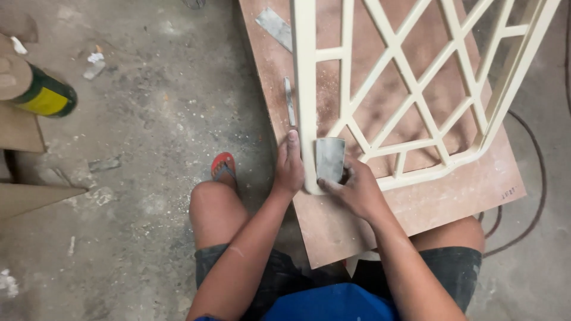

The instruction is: The person sits on the floor and sands a cream-colored wooden frame with a geometric lattice design using a sanding block. They systematically smooth the edges and surfaces of the frame, which rests on a larger wooden board.

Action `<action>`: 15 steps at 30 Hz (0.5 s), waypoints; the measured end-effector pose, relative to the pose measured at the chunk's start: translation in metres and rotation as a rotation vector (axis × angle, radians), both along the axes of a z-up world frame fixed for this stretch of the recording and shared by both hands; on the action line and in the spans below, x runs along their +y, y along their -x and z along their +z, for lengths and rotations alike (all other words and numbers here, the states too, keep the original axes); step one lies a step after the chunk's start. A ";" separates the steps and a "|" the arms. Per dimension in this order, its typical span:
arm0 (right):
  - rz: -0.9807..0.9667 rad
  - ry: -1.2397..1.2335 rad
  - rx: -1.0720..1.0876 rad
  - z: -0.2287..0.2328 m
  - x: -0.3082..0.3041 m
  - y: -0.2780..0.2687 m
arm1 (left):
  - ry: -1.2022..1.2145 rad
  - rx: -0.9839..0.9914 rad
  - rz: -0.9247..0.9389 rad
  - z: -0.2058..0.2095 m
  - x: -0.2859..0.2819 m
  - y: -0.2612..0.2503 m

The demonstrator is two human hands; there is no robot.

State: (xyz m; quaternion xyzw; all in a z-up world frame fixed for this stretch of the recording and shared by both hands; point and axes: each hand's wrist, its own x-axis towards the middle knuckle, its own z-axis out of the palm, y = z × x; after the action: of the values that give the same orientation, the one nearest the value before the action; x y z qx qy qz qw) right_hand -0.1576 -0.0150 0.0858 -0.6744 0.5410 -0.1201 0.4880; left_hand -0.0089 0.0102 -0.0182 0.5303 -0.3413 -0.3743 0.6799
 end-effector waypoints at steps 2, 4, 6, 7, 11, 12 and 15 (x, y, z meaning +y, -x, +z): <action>0.008 0.029 -0.010 0.005 0.001 -0.006 | -0.017 -0.010 0.022 -0.008 0.003 0.005; 0.014 0.057 -0.015 0.002 0.001 -0.005 | -0.035 -0.016 0.044 -0.021 0.003 0.012; 0.039 0.099 0.006 -0.011 -0.001 -0.001 | 0.028 -0.020 0.124 -0.039 0.000 0.018; 0.041 0.099 -0.003 -0.008 -0.002 -0.001 | 0.029 -0.029 0.126 -0.051 -0.001 0.018; 0.060 0.110 -0.043 -0.007 -0.002 -0.003 | 0.038 -0.092 0.178 -0.068 0.000 0.015; 0.080 0.096 -0.070 -0.011 -0.004 -0.002 | 0.043 -0.095 0.194 -0.066 -0.001 0.015; 0.014 0.078 -0.146 -0.020 -0.004 0.002 | 0.033 -0.118 0.184 -0.069 -0.002 0.012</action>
State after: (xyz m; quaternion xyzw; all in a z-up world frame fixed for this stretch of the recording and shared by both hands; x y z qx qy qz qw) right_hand -0.1597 -0.0189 0.0663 -0.6859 0.4941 -0.1866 0.5006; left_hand -0.0211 0.0084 -0.0872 0.5694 -0.3366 -0.2726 0.6987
